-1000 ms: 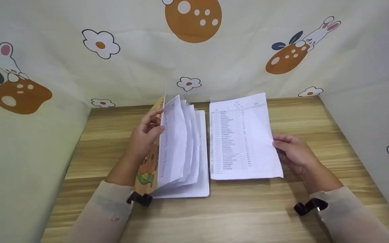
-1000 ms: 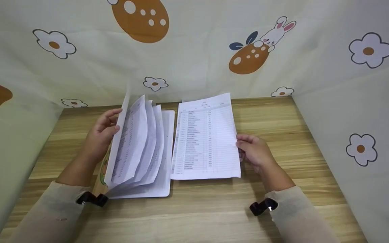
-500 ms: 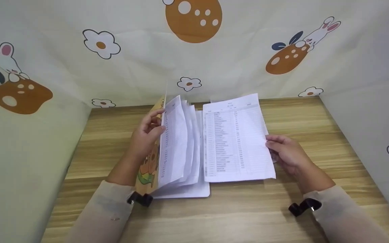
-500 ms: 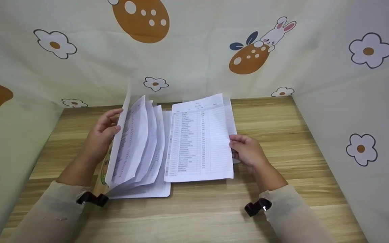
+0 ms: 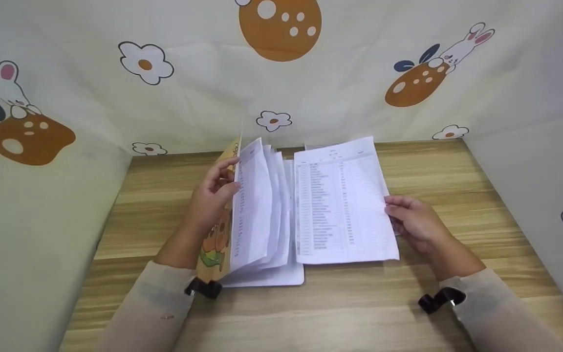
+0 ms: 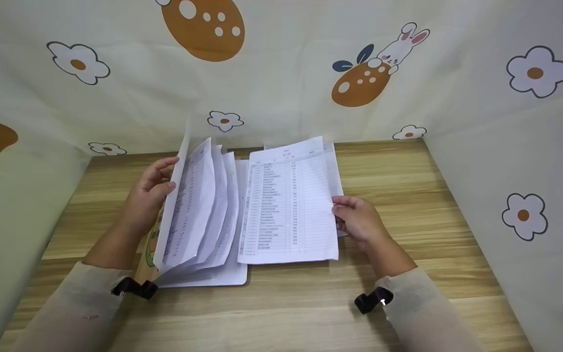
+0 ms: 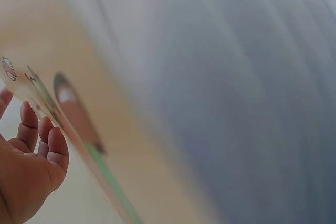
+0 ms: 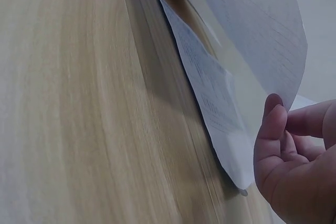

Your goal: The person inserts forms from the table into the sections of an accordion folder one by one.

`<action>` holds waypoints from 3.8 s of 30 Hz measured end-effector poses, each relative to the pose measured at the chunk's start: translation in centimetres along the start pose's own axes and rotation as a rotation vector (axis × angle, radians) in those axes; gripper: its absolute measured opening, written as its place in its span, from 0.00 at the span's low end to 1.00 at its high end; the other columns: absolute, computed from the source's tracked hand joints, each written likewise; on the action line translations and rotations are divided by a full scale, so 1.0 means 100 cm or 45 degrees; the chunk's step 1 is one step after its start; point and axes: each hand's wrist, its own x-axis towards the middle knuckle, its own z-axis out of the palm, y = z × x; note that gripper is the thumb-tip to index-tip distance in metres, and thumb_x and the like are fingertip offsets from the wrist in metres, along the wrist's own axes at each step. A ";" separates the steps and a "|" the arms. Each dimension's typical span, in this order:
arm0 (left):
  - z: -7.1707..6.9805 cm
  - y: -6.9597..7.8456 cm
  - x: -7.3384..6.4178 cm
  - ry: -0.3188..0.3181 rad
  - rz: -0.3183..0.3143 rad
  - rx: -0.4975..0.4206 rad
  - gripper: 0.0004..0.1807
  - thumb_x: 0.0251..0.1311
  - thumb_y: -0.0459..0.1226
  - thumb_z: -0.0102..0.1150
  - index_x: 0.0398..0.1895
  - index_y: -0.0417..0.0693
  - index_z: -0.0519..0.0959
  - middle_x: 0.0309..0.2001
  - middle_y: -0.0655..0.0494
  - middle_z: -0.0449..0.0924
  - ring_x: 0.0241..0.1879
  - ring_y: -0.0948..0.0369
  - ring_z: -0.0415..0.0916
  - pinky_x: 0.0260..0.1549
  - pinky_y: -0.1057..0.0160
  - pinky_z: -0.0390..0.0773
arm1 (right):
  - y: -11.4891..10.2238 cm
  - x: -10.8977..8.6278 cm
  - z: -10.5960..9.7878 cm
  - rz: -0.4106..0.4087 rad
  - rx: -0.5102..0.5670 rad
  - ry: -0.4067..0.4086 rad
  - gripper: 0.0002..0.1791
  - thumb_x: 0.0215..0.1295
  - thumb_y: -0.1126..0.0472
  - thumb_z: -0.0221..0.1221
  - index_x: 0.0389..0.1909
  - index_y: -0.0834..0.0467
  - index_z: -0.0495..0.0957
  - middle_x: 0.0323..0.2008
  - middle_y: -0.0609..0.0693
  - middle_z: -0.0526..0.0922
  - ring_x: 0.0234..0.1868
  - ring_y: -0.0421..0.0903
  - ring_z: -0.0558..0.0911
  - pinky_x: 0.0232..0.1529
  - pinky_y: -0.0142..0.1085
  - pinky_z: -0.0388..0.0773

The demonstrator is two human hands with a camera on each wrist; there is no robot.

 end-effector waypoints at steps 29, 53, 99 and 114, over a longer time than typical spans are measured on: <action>0.001 0.001 -0.001 0.007 0.035 -0.037 0.28 0.71 0.34 0.56 0.73 0.63 0.75 0.56 0.38 0.69 0.50 0.52 0.73 0.50 0.59 0.76 | -0.001 -0.003 0.011 -0.026 -0.026 -0.046 0.22 0.78 0.65 0.57 0.68 0.68 0.72 0.36 0.43 0.85 0.33 0.38 0.83 0.36 0.31 0.83; 0.000 0.002 0.003 0.033 0.028 -0.079 0.29 0.70 0.32 0.56 0.73 0.61 0.75 0.52 0.43 0.69 0.50 0.52 0.73 0.52 0.56 0.76 | 0.000 -0.005 0.020 -0.027 0.026 -0.066 0.17 0.77 0.66 0.58 0.63 0.65 0.75 0.35 0.43 0.85 0.33 0.37 0.83 0.36 0.29 0.83; 0.001 -0.001 0.000 0.019 0.053 -0.086 0.28 0.71 0.34 0.55 0.72 0.64 0.75 0.55 0.37 0.67 0.49 0.52 0.71 0.52 0.51 0.75 | -0.005 0.005 0.041 -0.011 -0.027 -0.133 0.20 0.76 0.67 0.58 0.65 0.68 0.73 0.40 0.44 0.85 0.36 0.39 0.84 0.39 0.31 0.84; 0.003 0.001 0.000 0.014 0.016 -0.043 0.28 0.72 0.35 0.54 0.73 0.64 0.75 0.52 0.49 0.69 0.50 0.52 0.74 0.55 0.48 0.77 | -0.010 0.013 0.076 -0.005 0.011 -0.164 0.18 0.75 0.69 0.58 0.63 0.66 0.76 0.38 0.44 0.85 0.34 0.40 0.83 0.36 0.31 0.83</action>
